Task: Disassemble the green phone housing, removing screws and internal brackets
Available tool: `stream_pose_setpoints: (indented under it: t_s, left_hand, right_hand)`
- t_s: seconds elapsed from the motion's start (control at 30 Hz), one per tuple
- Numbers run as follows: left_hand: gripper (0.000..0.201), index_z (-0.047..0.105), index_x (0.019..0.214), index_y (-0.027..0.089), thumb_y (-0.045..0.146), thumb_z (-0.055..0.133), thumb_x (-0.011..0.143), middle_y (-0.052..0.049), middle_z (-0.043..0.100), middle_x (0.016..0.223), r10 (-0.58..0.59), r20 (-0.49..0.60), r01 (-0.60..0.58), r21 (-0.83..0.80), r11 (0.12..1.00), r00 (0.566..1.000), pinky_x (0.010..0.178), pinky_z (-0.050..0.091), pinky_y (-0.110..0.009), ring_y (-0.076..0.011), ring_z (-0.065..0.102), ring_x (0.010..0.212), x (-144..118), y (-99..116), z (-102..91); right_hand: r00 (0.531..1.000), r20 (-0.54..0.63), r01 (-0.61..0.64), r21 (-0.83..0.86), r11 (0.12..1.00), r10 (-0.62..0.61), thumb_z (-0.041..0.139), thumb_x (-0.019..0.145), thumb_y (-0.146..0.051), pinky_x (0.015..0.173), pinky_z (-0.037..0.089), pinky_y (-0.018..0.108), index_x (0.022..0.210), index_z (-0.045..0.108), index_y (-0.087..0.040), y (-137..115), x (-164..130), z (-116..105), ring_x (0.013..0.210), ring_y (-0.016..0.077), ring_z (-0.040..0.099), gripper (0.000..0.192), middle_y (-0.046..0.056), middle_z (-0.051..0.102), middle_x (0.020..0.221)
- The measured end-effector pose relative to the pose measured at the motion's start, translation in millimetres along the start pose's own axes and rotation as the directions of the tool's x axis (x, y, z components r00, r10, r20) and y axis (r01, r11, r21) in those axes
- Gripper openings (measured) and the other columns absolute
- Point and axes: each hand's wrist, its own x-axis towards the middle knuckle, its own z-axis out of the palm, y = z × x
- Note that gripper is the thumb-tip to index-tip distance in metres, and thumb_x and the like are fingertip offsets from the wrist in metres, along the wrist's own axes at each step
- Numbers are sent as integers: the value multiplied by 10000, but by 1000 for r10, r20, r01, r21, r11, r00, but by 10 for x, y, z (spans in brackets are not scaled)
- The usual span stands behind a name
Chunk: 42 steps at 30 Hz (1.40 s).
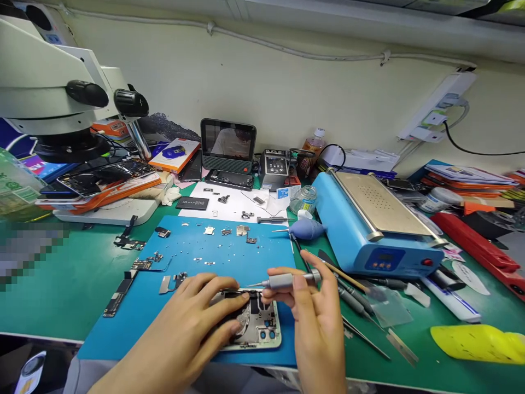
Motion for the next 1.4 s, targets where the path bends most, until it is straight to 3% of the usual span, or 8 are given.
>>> stream_pose_setpoints:
  t_s: [0.1,0.27,0.43,0.77,1.0,1.4]
  left_hand:
    - [329,697,1370,316,234,463,1155,-37,684,1393,1,44,-2,16,1000,999,954,555,-551,-322,614,1196,59,6,-52]
    - [280,716,1325,332,262,502,1157,-22,684,1352,22,25,-22,-24,999,999,987,538,-522,-294,594,1175,92,-52,-41]
    - [280,706,1337,344,272,497,1164,-11,672,1375,42,-8,-42,-3,999,999,996,526,-520,-293,572,1189,31,-86,-1]
    - [372,702,1401,345,200,456,1163,-20,689,1369,44,-30,-44,6,999,999,970,524,-516,-291,575,1174,36,-52,-23]
    - [389,666,1442,362,200,447,1166,-14,683,1385,47,-24,-47,19,999,999,962,522,-520,-295,569,1183,33,-65,-18]
    - [342,658,1408,362,222,455,1170,-21,674,1396,41,7,-41,42,998,999,952,534,-530,-301,584,1185,34,-63,-30]
  right_hand:
    - [990,83,-122,140,983,111,762,969,-510,711,673,350,1480,493,-308,22,-7,11,744,207,767,612,56,800,1051]
    - [982,126,-150,96,984,138,830,917,-515,596,620,308,1425,482,-311,97,-21,68,646,183,728,649,2,748,930]
    - [968,184,-179,34,983,169,809,942,-514,707,649,326,1372,468,-307,121,-34,71,731,188,762,587,9,752,987]
    - [977,108,-179,-35,983,182,780,947,-564,707,632,347,1418,496,-327,-1,-87,156,708,188,747,598,-3,741,981]
    - [977,148,-150,-51,987,156,791,931,-584,668,630,356,1440,479,-331,83,-51,89,695,201,745,648,8,750,987]
    - [983,109,-149,-20,989,150,782,954,-523,654,616,319,1429,491,-306,19,-94,144,679,183,733,598,6,741,954]
